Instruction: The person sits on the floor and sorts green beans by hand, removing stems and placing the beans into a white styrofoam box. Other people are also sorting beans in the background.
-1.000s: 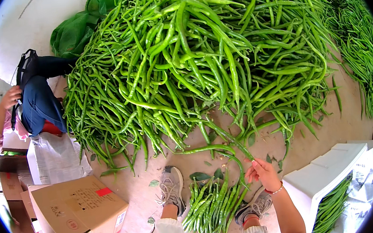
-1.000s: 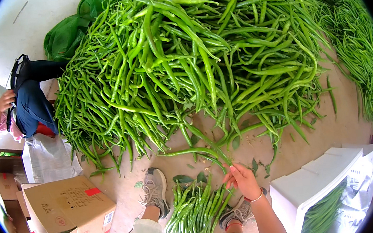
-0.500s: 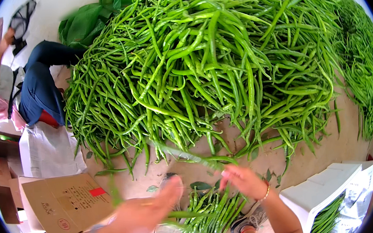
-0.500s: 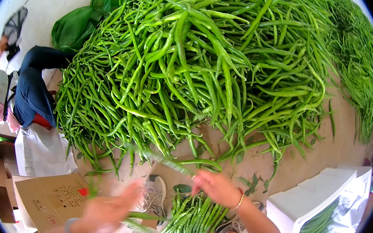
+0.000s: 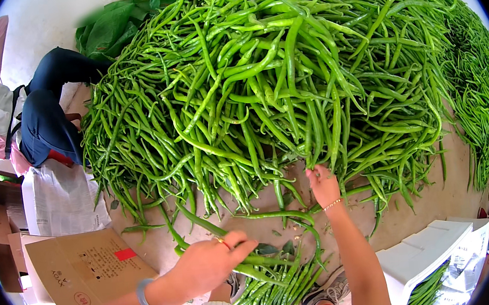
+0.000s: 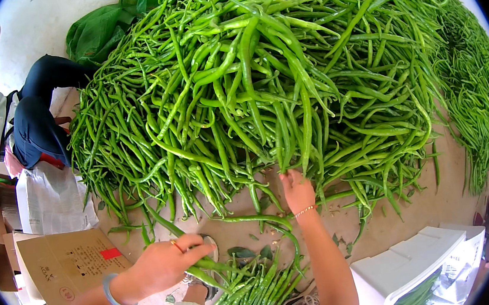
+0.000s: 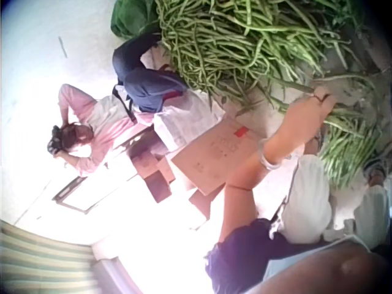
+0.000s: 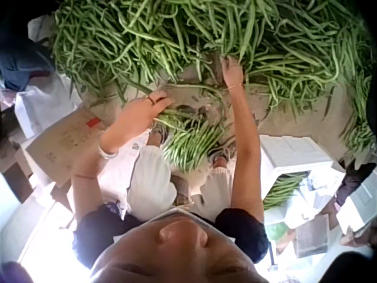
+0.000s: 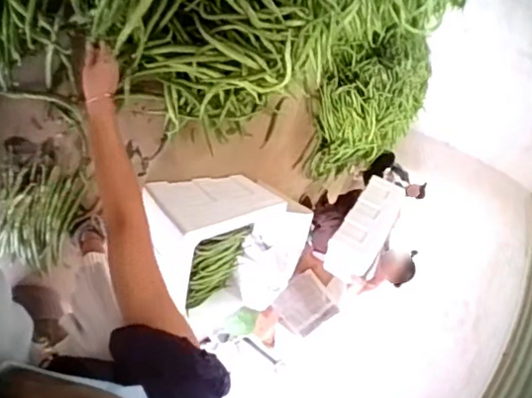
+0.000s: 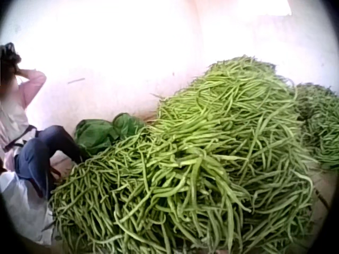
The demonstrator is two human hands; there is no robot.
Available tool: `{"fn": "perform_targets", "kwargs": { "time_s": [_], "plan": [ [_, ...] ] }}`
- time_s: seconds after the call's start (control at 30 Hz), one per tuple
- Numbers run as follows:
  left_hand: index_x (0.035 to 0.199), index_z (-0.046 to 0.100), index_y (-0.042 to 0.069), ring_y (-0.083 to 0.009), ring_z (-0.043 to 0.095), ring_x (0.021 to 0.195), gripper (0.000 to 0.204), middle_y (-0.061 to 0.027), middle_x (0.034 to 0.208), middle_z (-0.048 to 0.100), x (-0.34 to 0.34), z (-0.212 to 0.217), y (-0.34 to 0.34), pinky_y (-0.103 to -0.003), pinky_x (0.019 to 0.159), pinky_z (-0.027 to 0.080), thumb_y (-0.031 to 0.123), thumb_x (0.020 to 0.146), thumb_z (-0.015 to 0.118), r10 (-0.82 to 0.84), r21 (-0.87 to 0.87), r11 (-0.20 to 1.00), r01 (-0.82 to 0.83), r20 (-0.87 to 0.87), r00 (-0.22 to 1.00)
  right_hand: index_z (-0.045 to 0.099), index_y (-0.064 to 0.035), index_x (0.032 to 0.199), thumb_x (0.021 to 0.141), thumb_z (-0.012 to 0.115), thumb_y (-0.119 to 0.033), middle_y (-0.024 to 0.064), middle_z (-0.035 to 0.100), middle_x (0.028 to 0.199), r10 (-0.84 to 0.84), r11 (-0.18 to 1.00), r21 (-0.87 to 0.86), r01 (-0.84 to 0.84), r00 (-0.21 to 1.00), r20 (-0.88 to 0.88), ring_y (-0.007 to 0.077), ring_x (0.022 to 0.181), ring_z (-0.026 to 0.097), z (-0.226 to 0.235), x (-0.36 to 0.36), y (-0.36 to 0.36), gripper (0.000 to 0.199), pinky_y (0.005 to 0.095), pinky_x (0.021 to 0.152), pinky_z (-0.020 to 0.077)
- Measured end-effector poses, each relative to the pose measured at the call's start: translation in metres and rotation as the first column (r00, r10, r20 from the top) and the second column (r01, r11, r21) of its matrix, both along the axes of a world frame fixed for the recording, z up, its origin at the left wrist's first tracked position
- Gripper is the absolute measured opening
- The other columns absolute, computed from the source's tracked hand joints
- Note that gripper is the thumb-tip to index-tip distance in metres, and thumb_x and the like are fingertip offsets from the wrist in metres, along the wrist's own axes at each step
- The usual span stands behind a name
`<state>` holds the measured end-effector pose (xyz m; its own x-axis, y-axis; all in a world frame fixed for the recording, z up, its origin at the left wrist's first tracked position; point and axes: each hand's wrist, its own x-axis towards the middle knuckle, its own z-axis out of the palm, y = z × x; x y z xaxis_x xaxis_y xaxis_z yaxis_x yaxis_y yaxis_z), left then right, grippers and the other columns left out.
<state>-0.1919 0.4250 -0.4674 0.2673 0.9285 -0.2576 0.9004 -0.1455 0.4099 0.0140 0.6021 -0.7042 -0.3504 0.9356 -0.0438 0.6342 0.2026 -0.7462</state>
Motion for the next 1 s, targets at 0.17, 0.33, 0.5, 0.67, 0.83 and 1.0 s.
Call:
{"fn": "perform_targets", "kwargs": {
  "time_s": [0.17, 0.33, 0.5, 0.67, 0.83, 1.0],
  "plan": [
    [0.116, 0.044, 0.01, -0.0137, 0.048, 0.046, 0.054, 0.0009, 0.092, 0.052, -0.003, -0.01, -0.01, -0.024, 0.043, 0.04, 0.004, 0.063, 0.053, -0.171, 0.146, 0.975, 0.168, 0.01, 0.985, 0.054, -0.0039, 0.097, 0.087, 0.045, -0.025, 0.0, 0.055, 0.073, -0.236, 0.461, -0.844, -0.276, 0.878, -0.416, 0.0048, 0.052, 0.041, 0.097, 0.022, -0.073, 0.025, 0.0174, 0.046, 0.031],
    [0.119, 0.043, 0.01, -0.0111, 0.046, 0.045, 0.055, 0.0014, 0.103, 0.051, 0.015, -0.02, -0.004, -0.022, 0.041, 0.039, 0.007, 0.064, 0.051, -0.259, 0.169, 0.951, 0.26, -0.028, 0.965, 0.051, -0.0044, 0.109, 0.09, 0.039, -0.023, -0.0031, 0.05, 0.075, -0.154, 0.324, -0.839, -0.437, 0.851, -0.503, 0.0032, 0.053, 0.037, 0.131, 0.05, -0.113, 0.03, 0.0154, 0.048, 0.0287],
    [0.12, 0.042, 0.011, -0.0104, 0.044, 0.041, 0.056, 0.0012, 0.117, 0.048, 0.034, -0.014, 0.008, -0.023, 0.039, 0.038, 0.006, 0.065, 0.05, -0.28, 0.172, 0.944, 0.28, -0.025, 0.96, 0.05, -0.005, 0.112, 0.09, 0.036, -0.027, -0.0044, 0.045, 0.072, -0.161, 0.251, -0.836, -0.488, 0.831, -0.533, 0.0037, 0.052, 0.033, 0.14, 0.062, -0.119, 0.033, 0.0156, 0.048, 0.0274],
    [0.121, 0.042, 0.012, -0.0109, 0.044, 0.04, 0.057, 0.0012, 0.117, 0.048, 0.032, -0.011, -0.005, -0.024, 0.038, 0.038, 0.006, 0.065, 0.051, -0.261, 0.057, 0.964, 0.26, 0.011, 0.965, 0.049, 0.0004, 0.11, 0.087, 0.038, -0.032, -0.0042, 0.042, 0.067, -0.306, 0.273, -0.819, -0.504, 0.762, -0.571, 0.0037, 0.057, 0.032, 0.135, 0.06, -0.094, 0.042, 0.0164, 0.051, 0.0224],
    [0.119, 0.042, 0.01, -0.0129, 0.05, 0.047, 0.054, -0.0026, 0.114, 0.052, -0.013, 0.031, -0.041, -0.025, 0.042, 0.041, 0.006, 0.066, 0.051, -0.14, 0.048, 0.989, 0.141, -0.017, 0.99, 0.05, 0.0009, 0.109, 0.088, 0.038, -0.024, -0.0032, 0.045, 0.067, -0.212, 0.257, -0.849, -0.461, 0.83, -0.515, 0.0043, 0.056, 0.032, 0.131, 0.054, -0.107, 0.035, 0.0169, 0.049, 0.0242],
    [0.081, 0.05, -0.001, -0.0292, 0.061, 0.079, 0.006, -0.0179, 0.092, 0.06, -0.092, 0.146, -0.124, -0.032, 0.063, 0.049, 0.003, 0.077, 0.05, 0.478, 0.686, 0.707, -0.169, -0.288, 0.83, 0.054, 0.0008, 0.102, 0.086, 0.039, -0.018, 0.0008, 0.05, 0.063, -0.255, 0.343, -0.872, -0.349, 0.859, -0.444, 0.0068, 0.054, 0.038, 0.114, 0.062, -0.145, 0.028, 0.0193, 0.049, 0.0291]
  ]
}}
